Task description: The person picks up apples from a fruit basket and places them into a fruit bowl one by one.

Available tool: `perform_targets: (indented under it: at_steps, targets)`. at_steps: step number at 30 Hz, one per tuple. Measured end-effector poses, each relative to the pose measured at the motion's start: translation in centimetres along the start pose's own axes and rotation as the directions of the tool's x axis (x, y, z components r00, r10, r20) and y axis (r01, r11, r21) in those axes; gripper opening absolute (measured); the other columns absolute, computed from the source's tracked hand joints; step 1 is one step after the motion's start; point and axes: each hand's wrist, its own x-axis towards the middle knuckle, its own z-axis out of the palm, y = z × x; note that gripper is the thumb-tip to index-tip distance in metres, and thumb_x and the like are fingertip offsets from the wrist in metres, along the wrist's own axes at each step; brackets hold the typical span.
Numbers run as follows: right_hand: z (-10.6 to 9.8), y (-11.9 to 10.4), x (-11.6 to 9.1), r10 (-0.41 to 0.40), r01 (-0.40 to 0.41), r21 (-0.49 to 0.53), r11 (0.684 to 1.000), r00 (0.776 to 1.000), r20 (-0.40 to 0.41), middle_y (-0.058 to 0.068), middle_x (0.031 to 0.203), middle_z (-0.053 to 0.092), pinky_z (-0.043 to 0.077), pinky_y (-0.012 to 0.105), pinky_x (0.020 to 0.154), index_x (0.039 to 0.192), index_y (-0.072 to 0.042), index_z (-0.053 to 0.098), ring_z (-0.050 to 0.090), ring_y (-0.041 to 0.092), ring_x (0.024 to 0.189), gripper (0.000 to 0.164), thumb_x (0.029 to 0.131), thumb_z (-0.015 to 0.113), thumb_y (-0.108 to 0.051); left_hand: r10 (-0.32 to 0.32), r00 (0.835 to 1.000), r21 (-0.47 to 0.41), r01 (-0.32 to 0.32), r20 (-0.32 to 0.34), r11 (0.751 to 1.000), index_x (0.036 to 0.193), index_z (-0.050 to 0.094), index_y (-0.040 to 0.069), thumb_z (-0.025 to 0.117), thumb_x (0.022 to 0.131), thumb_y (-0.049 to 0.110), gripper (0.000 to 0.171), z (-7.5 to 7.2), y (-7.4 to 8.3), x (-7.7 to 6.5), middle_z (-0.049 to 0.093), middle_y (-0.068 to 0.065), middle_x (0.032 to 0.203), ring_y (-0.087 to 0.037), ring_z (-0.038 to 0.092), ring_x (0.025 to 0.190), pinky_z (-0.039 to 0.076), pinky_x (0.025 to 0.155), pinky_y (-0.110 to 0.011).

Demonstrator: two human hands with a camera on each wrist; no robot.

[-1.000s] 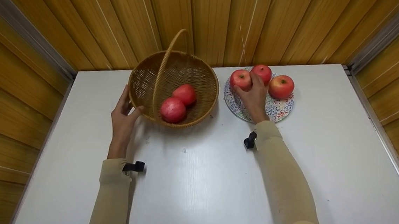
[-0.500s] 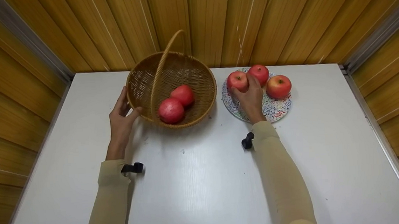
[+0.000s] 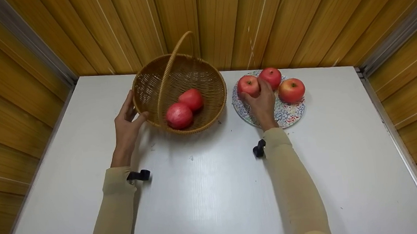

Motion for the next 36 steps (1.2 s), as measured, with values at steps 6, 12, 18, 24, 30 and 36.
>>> perform_targets:
  at_steps: [6,12,18,24,30,36]
  targets:
    - [-0.2,-0.2,-0.2,-0.008,0.008,-0.013,1.000,1.000,0.004,0.017,0.157,0.050,0.036,0.039,0.122,0.158,-0.003,0.047,0.047,0.031,0.146,0.076,0.095,0.084,-0.022,-0.002,1.000,0.002,0.002,-0.005,1.000,0.164,0.043,0.028,0.074,0.093,0.005,0.081,0.0,-0.1,0.0,0.044,0.005,0.164,-0.023,0.050,0.144,0.058,0.098,-0.042]
    - [-0.2,-0.2,-0.4,-0.018,0.018,-0.011,1.000,1.000,0.003,0.018,0.156,0.050,0.035,0.041,0.122,0.157,-0.003,0.048,0.047,0.032,0.145,0.073,0.096,0.082,-0.024,-0.025,1.000,-0.003,0.025,-0.002,1.000,0.165,0.041,0.028,0.075,0.092,0.005,0.083,0.1,0.1,0.0,0.042,0.004,0.166,-0.023,0.048,0.145,0.059,0.097,-0.043]
    - [-0.4,-0.7,-0.5,-0.011,0.011,-0.022,1.000,1.000,-0.004,0.017,0.154,0.050,0.035,0.042,0.122,0.156,-0.003,0.047,0.047,0.031,0.143,0.070,0.098,0.079,-0.026,-0.022,1.000,0.018,0.022,-0.010,1.000,0.163,0.044,0.032,0.075,0.093,0.007,0.081,0.1,0.2,0.0,0.044,0.006,0.164,-0.024,0.048,0.144,0.058,0.099,-0.043]
    - [-0.8,-2.5,-0.6,-0.042,0.041,-0.031,0.999,0.999,-0.030,0.017,0.154,0.051,0.039,0.043,0.120,0.156,-0.004,0.048,0.049,0.032,0.139,0.064,0.101,0.075,-0.021,-0.001,1.000,0.047,0.001,-0.013,0.999,0.163,0.044,0.031,0.076,0.093,0.006,0.081,0.1,0.0,0.0,0.044,0.007,0.164,-0.023,0.049,0.144,0.055,0.103,-0.040]
    - [-0.7,-4.7,-0.7,-0.171,0.176,0.043,0.983,0.980,-0.107,0.017,0.152,0.055,0.041,0.040,0.118,0.153,-0.001,0.054,0.052,0.031,0.140,0.061,0.098,0.078,-0.014,0.011,1.000,0.045,-0.010,-0.015,0.999,0.164,0.043,0.027,0.076,0.093,0.005,0.081,0.0,-0.1,0.1,0.045,0.005,0.163,-0.023,0.048,0.145,0.052,0.108,-0.043]
    - [-0.2,-6.9,-1.1,-0.278,0.292,0.103,0.951,0.952,-0.127,0.015,0.150,0.058,0.043,0.036,0.116,0.148,0.000,0.059,0.055,0.029,0.138,0.058,0.096,0.081,-0.015,0.013,1.000,0.042,-0.012,-0.022,0.999,0.164,0.044,0.026,0.075,0.094,0.003,0.080,-0.3,-0.1,0.0,0.045,0.003,0.164,-0.025,0.049,0.145,0.050,0.110,-0.046]
